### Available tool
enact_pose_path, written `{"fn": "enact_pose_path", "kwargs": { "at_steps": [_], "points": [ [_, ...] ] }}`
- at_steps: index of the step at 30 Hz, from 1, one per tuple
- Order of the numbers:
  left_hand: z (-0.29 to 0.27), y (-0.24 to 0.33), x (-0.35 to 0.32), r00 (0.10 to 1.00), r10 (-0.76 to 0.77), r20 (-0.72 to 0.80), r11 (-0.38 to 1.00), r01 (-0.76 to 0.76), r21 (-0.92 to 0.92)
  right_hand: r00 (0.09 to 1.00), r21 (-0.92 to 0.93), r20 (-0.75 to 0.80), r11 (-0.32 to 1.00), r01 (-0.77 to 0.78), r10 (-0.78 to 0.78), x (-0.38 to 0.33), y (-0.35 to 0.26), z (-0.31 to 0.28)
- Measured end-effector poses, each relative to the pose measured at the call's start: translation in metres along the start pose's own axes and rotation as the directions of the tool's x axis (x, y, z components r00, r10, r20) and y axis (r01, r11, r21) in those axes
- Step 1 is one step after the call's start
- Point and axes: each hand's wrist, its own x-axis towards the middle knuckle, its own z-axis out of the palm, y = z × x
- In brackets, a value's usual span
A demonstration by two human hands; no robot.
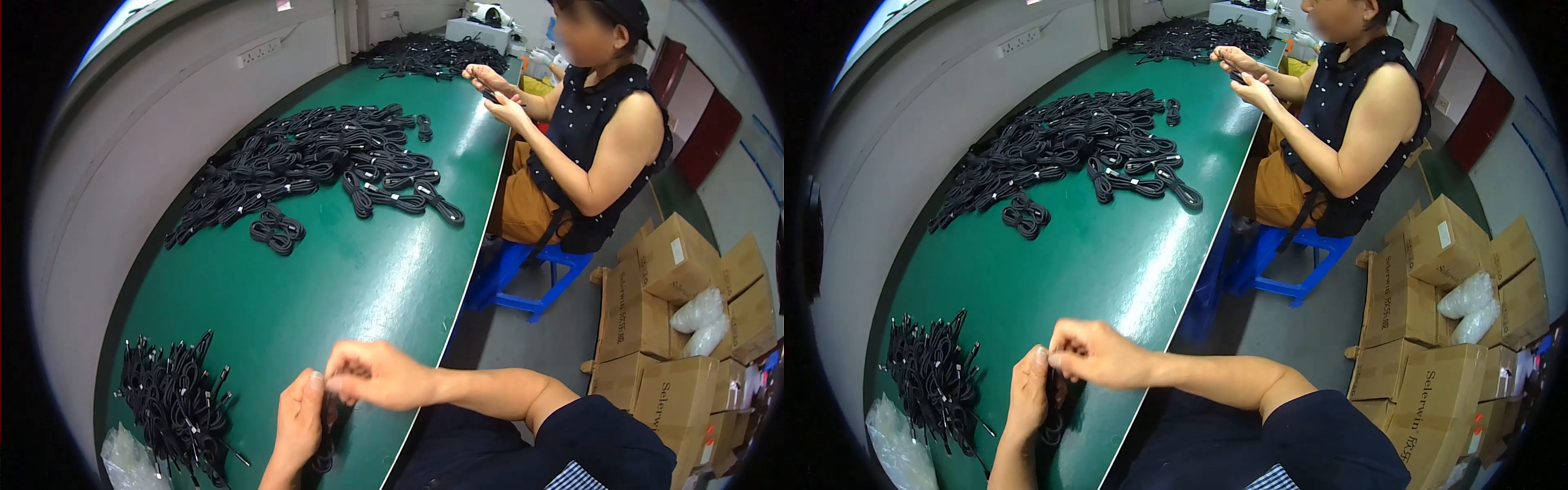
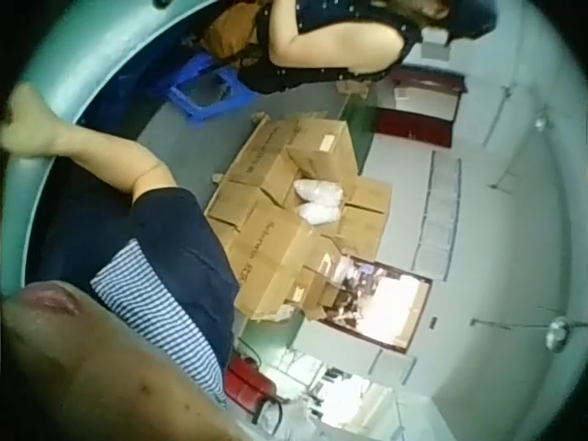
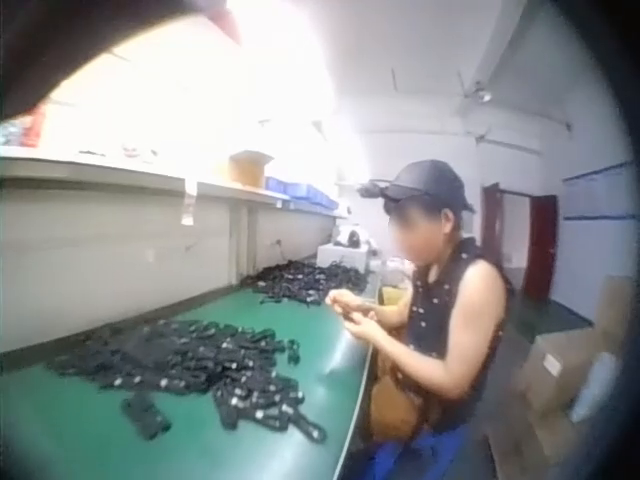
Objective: Bundling and organizing USB cables using small plastic ties at a factory assembly station.
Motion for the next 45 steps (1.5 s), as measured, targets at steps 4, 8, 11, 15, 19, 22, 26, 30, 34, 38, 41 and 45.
{"fn": "enact_pose_path", "kwargs": {
  "at_steps": [4, 8, 11, 15, 19, 22, 26, 30, 34, 38, 41, 45],
  "points": [
    [-0.004, 0.004, -0.014, 0.997, -0.007, 0.073, 0.992, -0.002, 0.127, 1.0, 0.09, -0.018, 0.996, -0.014, 0.016, -0.002, -0.007, -0.017],
    [0.004, 0.028, -0.026, 0.997, -0.001, 0.082, 0.991, -0.01, 0.135, 0.999, 0.088, 0.035, 0.996, 0.005, -0.009, -0.005, -0.02, -0.01],
    [0.009, 0.026, -0.03, 0.997, -0.026, 0.077, 0.997, 0.02, 0.08, 0.998, 0.114, 0.04, 0.993, 0.043, -0.048, -0.008, -0.016, 0.002],
    [0.004, 0.008, -0.026, 0.998, -0.011, 0.057, 1.0, 0.012, -0.009, 0.999, 0.18, 0.041, 0.983, 0.021, -0.029, -0.001, -0.013, 0.006],
    [-0.015, 0.015, 0.003, 0.975, -0.103, -0.195, 0.762, -0.048, -0.646, 0.961, -0.479, 0.068, 0.836, 0.269, -0.27, -0.003, -0.012, 0.006],
    [-0.015, 0.007, 0.014, 0.965, -0.191, -0.179, 0.635, -0.018, -0.772, 0.679, -0.627, 0.485, 0.322, 0.71, -0.551, -0.005, -0.014, 0.026],
    [-0.013, 0.006, 0.006, 0.939, -0.279, -0.203, 0.812, 0.117, -0.572, 0.613, -0.626, 0.322, 0.323, 0.71, -0.722, 0.016, -0.013, 0.016],
    [-0.017, -0.009, 0.01, 0.99, -0.143, -0.001, 0.702, 0.1, -0.705, 0.743, -0.514, 0.301, 0.555, 0.654, -0.597, 0.013, -0.025, 0.009],
    [-0.018, 0.002, 0.024, 0.951, -0.233, -0.203, 0.633, -0.01, -0.774, 0.688, -0.673, 0.474, 0.277, 0.685, -0.55, 0.013, -0.012, 0.023],
    [-0.005, 0.002, 0.021, 0.933, -0.276, -0.231, 0.593, -0.024, -0.805, 0.668, -0.699, 0.35, 0.292, 0.654, -0.657, 0.023, -0.011, 0.019],
    [-0.023, 0.009, 0.006, 0.956, -0.277, 0.1, 0.935, 0.292, -0.201, 0.859, -0.48, -0.086, 0.776, 0.409, -0.505, 0.027, -0.022, 0.013],
    [-0.034, 0.022, -0.006, 0.958, -0.282, 0.056, 0.888, 0.239, 0.394, 0.977, -0.23, -0.093, 0.959, 0.168, -0.194, 0.032, -0.025, -0.005]
  ]
}}
